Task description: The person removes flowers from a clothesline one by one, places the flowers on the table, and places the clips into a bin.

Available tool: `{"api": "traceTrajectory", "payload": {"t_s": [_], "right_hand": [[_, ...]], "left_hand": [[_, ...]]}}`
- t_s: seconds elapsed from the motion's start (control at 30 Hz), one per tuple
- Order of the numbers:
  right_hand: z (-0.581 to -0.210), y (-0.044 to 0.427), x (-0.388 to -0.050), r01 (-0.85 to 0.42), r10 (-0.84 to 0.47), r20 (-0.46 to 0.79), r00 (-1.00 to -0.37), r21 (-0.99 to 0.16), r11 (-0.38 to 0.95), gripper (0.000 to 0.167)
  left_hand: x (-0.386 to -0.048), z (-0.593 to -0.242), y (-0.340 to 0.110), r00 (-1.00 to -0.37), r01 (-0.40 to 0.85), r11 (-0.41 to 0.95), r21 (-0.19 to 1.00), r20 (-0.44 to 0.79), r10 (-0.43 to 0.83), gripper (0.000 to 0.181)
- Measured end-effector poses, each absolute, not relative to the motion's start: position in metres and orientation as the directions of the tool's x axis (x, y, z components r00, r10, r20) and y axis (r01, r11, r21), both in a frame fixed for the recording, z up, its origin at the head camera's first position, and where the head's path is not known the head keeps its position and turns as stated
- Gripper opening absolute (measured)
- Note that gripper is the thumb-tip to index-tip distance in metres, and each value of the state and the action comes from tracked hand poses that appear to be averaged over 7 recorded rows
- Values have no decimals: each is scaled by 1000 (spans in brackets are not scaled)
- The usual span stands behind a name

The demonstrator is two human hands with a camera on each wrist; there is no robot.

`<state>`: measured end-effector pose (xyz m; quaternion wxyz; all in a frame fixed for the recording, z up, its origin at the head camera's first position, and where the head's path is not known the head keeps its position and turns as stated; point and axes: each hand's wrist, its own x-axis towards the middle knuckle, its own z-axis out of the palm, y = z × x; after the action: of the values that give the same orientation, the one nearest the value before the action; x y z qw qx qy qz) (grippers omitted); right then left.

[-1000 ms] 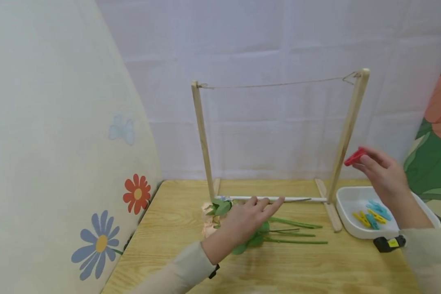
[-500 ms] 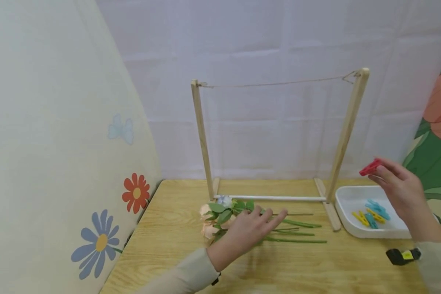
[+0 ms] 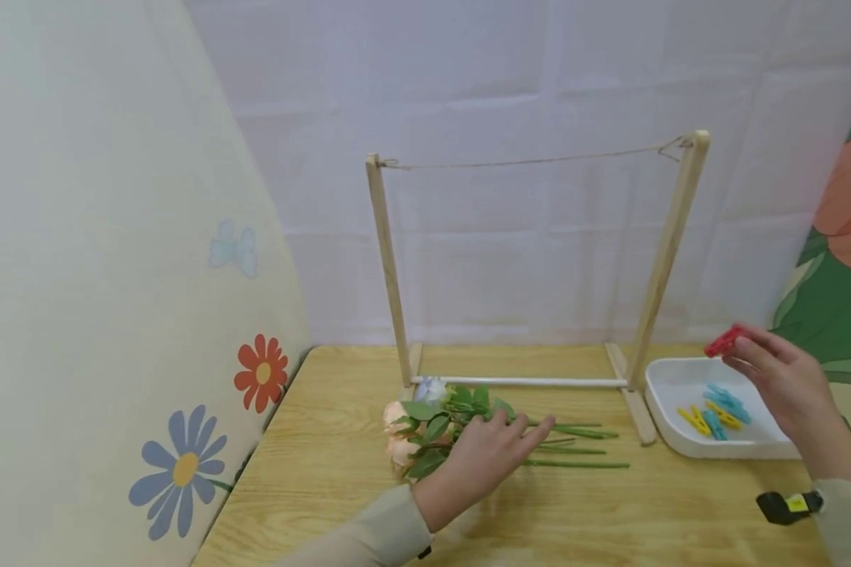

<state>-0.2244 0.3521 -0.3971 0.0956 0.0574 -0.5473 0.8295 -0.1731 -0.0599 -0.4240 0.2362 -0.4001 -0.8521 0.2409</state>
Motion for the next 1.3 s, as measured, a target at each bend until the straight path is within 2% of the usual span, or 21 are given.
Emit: {"api": "traceTrajectory", "payload": {"t_s": [0.27,0.4,0.53,0.67,0.7,0.8,0.9,1.13,1.3], "right_hand": [[-412,360,-222,-175,140,146,-979,-957,-231,16],[-419,365,-222,-113,183,84,-979,-982,-154,22],[-424,368,-224,-64,203,60,-977,-998,-14,26],[-429,372,-228,-21,176,48,-983,-988,152,19],[-430,373,-230,-2,170,41,-985,-976,218,24],[-432,375,-234,65,170,3,-985,-919,390,53],[-434,373,-238,115,181,-27,-983,-864,491,75],[-436,361,-245,101,165,1,-986,-786,610,71],[-432,357,-245,78,149,21,-989,-771,632,70]], "left_hand": [[-177,-429,-52,-629,577,567,-588,123,768,76],[-178,-429,-48,-654,583,574,-576,87,752,70],[-179,-431,-46,-660,575,575,-581,85,746,67],[-180,-434,-44,-666,563,575,-593,87,741,66],[-181,-435,-44,-669,560,576,-595,86,739,66],[-182,-437,-42,-681,553,581,-597,77,728,66],[-181,-438,-41,-694,548,584,-599,65,717,64],[-182,-441,-40,-710,535,587,-607,52,702,61],[-179,-439,-43,-702,517,590,-621,87,707,54]]}}
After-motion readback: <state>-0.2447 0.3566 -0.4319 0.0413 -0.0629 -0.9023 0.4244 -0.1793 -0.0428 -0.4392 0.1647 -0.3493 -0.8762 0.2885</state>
